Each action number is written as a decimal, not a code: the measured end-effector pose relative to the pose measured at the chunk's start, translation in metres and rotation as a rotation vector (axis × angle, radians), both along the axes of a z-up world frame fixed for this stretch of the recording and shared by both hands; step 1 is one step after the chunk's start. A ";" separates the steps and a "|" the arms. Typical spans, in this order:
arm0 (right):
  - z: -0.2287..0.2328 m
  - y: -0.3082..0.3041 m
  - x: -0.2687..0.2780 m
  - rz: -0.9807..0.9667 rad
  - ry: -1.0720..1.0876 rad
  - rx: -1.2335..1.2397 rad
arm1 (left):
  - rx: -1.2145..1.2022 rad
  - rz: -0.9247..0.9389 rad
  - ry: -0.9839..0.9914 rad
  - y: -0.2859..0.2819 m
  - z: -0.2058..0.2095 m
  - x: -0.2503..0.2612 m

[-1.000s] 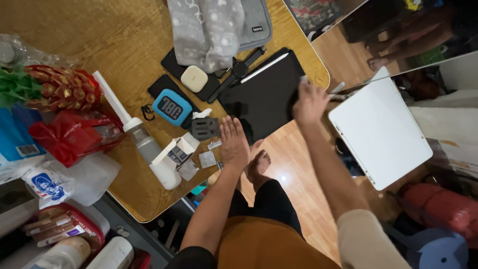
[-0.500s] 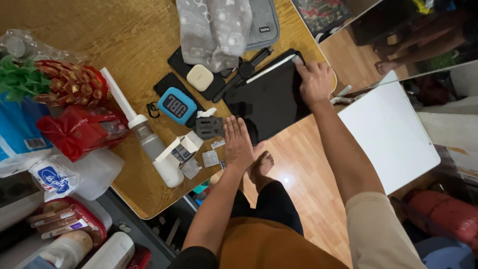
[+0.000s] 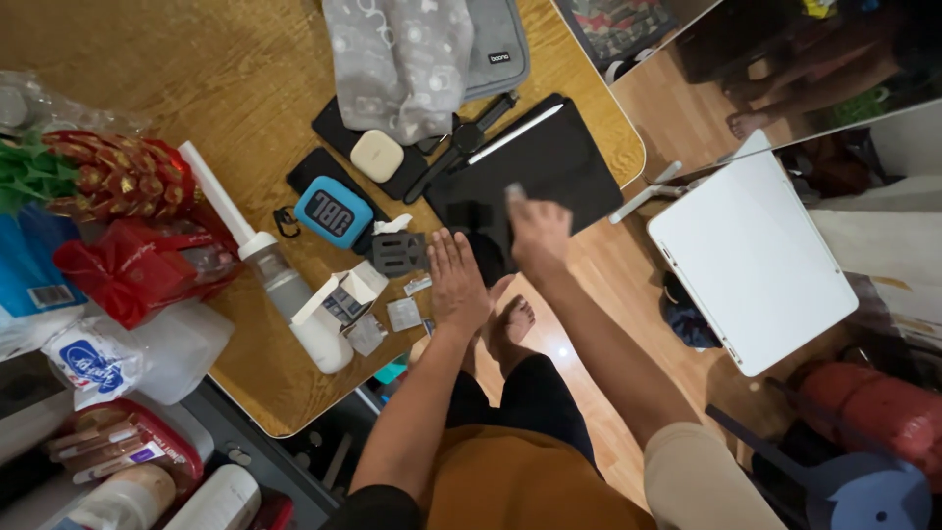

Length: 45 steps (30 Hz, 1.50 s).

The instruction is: The person wipes the back and front surfaces of a tablet with a cloth and a small wipe. They lift the tablet from the table, clean both sides, and place it back down while handling small packets on the table.

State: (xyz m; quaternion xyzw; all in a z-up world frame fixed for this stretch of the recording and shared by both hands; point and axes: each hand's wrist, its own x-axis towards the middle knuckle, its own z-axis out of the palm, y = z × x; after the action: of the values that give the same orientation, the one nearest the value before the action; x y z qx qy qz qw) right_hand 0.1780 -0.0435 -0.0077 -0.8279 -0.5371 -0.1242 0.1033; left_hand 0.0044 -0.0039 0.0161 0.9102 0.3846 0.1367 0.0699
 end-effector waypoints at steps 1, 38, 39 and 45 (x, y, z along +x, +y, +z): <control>-0.009 -0.006 0.015 0.000 0.002 0.003 | 0.003 0.000 0.002 -0.002 -0.004 0.001; 0.039 0.044 0.132 0.246 0.118 0.025 | -0.019 0.007 0.035 0.000 -0.003 0.000; 0.018 0.033 0.151 0.096 -0.080 -0.027 | -0.022 0.001 0.024 0.000 -0.002 0.000; -0.045 0.059 0.042 0.003 -0.293 0.013 | -0.016 0.002 0.072 -0.001 -0.004 0.001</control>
State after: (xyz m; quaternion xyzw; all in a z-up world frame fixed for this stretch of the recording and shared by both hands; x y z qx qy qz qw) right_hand 0.2196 0.0160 -0.0522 -0.7995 -0.5467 -0.2470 0.0292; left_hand 0.0049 -0.0050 0.0120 0.9136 0.3888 0.1008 0.0634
